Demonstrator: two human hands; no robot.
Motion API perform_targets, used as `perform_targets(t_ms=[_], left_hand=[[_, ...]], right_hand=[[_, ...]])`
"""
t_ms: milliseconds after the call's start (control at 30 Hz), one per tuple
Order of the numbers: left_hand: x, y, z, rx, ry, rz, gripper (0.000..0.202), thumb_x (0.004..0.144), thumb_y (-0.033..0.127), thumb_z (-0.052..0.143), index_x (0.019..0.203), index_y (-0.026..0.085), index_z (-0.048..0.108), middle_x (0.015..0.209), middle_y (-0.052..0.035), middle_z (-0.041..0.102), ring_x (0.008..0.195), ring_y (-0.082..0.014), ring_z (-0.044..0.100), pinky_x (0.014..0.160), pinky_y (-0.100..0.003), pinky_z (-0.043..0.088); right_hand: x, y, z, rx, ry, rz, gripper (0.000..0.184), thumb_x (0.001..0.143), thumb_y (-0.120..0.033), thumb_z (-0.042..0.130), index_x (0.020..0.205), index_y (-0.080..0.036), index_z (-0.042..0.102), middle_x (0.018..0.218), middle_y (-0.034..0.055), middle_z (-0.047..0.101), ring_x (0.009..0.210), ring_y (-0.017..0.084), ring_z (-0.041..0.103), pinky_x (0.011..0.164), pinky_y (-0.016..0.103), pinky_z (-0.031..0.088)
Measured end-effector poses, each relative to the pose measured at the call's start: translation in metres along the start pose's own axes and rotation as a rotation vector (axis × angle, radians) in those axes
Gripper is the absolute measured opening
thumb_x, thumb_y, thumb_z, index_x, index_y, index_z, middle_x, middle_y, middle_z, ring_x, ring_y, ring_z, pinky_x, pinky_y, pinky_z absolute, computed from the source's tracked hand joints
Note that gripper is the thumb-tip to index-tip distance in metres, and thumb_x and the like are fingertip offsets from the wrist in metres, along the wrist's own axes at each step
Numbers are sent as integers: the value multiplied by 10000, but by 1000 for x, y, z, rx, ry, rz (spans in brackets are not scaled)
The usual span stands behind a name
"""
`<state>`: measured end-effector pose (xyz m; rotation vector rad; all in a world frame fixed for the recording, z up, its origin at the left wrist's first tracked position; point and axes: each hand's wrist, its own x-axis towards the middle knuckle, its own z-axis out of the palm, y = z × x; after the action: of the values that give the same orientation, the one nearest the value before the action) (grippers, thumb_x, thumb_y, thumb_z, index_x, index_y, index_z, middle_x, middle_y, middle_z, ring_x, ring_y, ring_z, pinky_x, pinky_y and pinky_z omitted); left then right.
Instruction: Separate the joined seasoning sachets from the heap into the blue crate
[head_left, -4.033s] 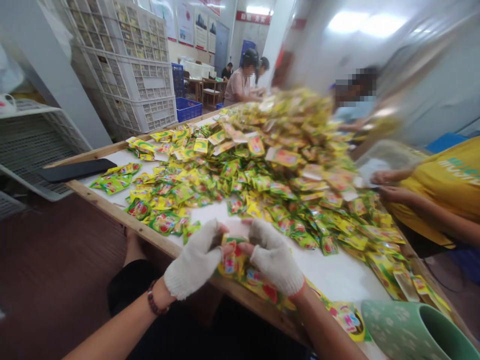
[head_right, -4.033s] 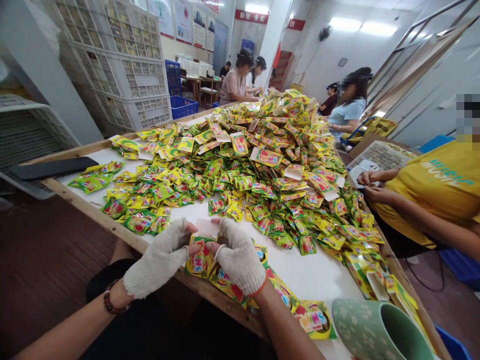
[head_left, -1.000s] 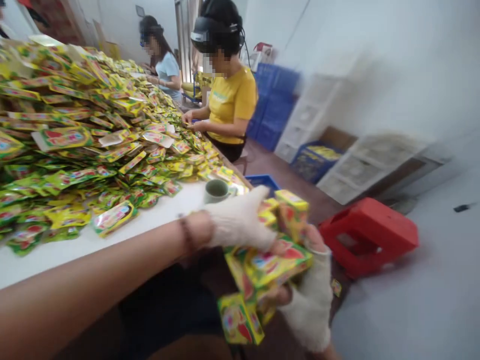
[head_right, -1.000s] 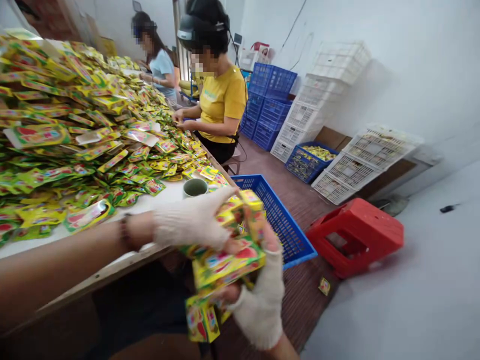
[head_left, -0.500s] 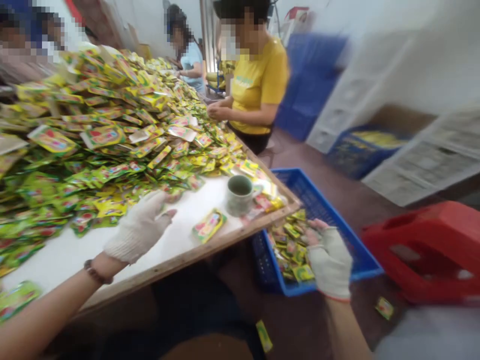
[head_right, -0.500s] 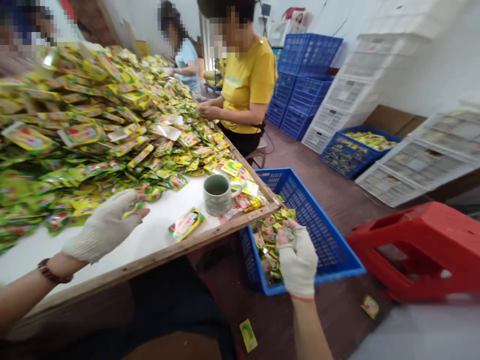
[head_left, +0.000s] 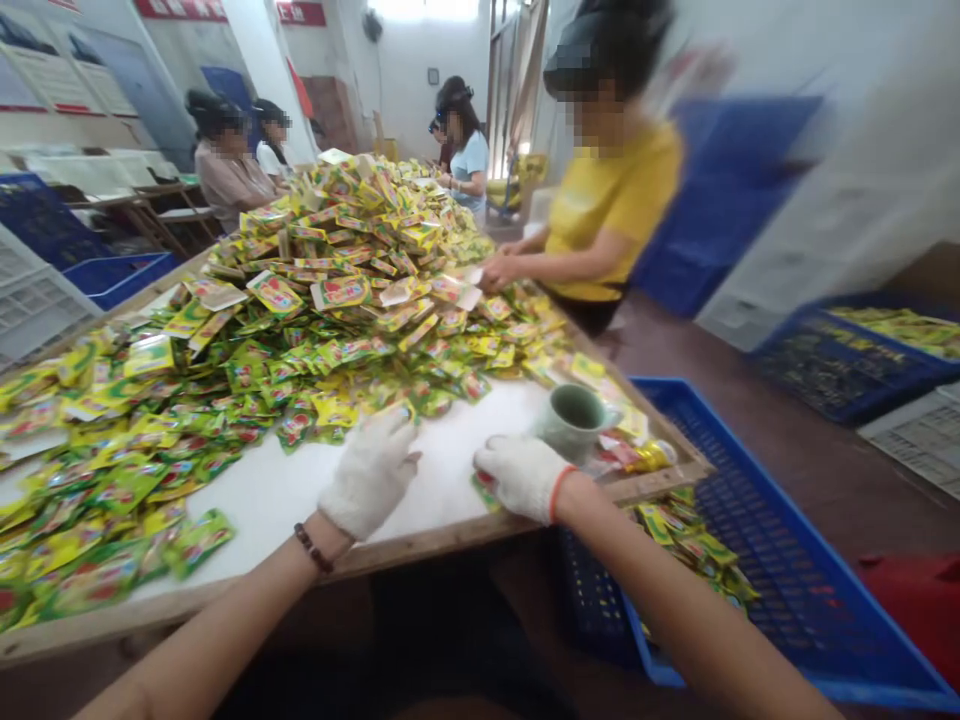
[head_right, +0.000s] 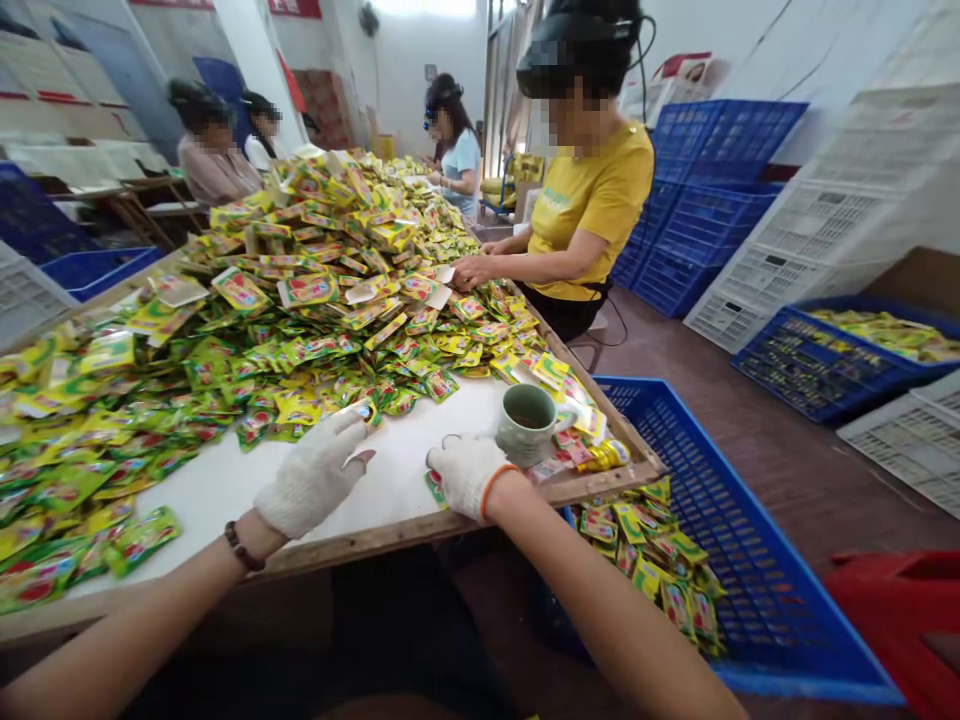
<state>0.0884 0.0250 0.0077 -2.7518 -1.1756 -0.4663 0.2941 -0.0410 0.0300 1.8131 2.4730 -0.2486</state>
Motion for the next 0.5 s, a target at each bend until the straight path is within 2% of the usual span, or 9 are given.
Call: perform_targets(t_ms=[67, 133, 200, 267, 367, 467, 500], left_hand=[[-1, -11, 5, 72, 50, -78, 323, 810, 206, 543, 1126, 154, 586, 1202, -152, 586, 1124, -294, 535, 947, -410, 434], [3, -23, 10, 114, 20, -160, 432, 789, 266, 587, 1204, 152, 540, 1244, -158, 567, 1158, -315, 512, 970, -429, 416], [9, -34, 13, 100, -65, -237, 475, 777, 336, 607, 1209, 154, 529, 1187, -149, 605, 1114, -315, 544, 944, -427, 433], [13, -38, 13, 48, -99, -261, 488, 786, 382, 591, 1204, 141, 520, 1097, -139, 645, 1027, -295, 592, 893, -399, 464], [11, -27, 4, -12, -5, -123, 553, 790, 399, 574, 1261, 131, 465, 1062, -135, 652, 1000, -296, 603, 878, -400, 480], [1, -4, -6, -45, 37, 22, 648, 828, 394, 504, 1396, 142, 321, 1072, -134, 639, 1010, -338, 594, 901, -493, 475], [-2, 4, -7, -98, 56, 58, 683, 840, 414, 484, 1440, 177, 258, 1107, -123, 630, 1054, -352, 577, 936, -521, 459]], right_hand=[[1, 0, 1, -14, -41, 28, 240, 857, -317, 513, 990, -180, 658, 970, 131, 672, 886, 272, 644, 745, 365, 456], [1, 0, 2, 3, -61, 54, 283, 793, -389, 602, 966, -175, 667, 961, 128, 672, 873, 276, 646, 703, 338, 451], [3, 1, 3, 30, -78, 90, 328, 732, -428, 670, 922, -161, 674, 966, 130, 659, 850, 272, 641, 663, 316, 439], [3, 3, 1, 85, -48, 121, 304, 711, -411, 699, 865, -151, 666, 945, 113, 644, 811, 241, 624, 644, 296, 422], [-4, 5, -7, 332, 117, 121, 253, 716, -364, 712, 820, -160, 605, 840, 39, 603, 740, 165, 552, 631, 259, 398], [-16, 2, -10, 741, 415, 96, 259, 770, -384, 669, 852, -184, 525, 800, -16, 536, 729, 126, 480, 654, 237, 401], [-21, 1, -8, 863, 460, 84, 266, 768, -385, 673, 838, -192, 504, 787, -27, 516, 730, 121, 468, 657, 233, 403]])
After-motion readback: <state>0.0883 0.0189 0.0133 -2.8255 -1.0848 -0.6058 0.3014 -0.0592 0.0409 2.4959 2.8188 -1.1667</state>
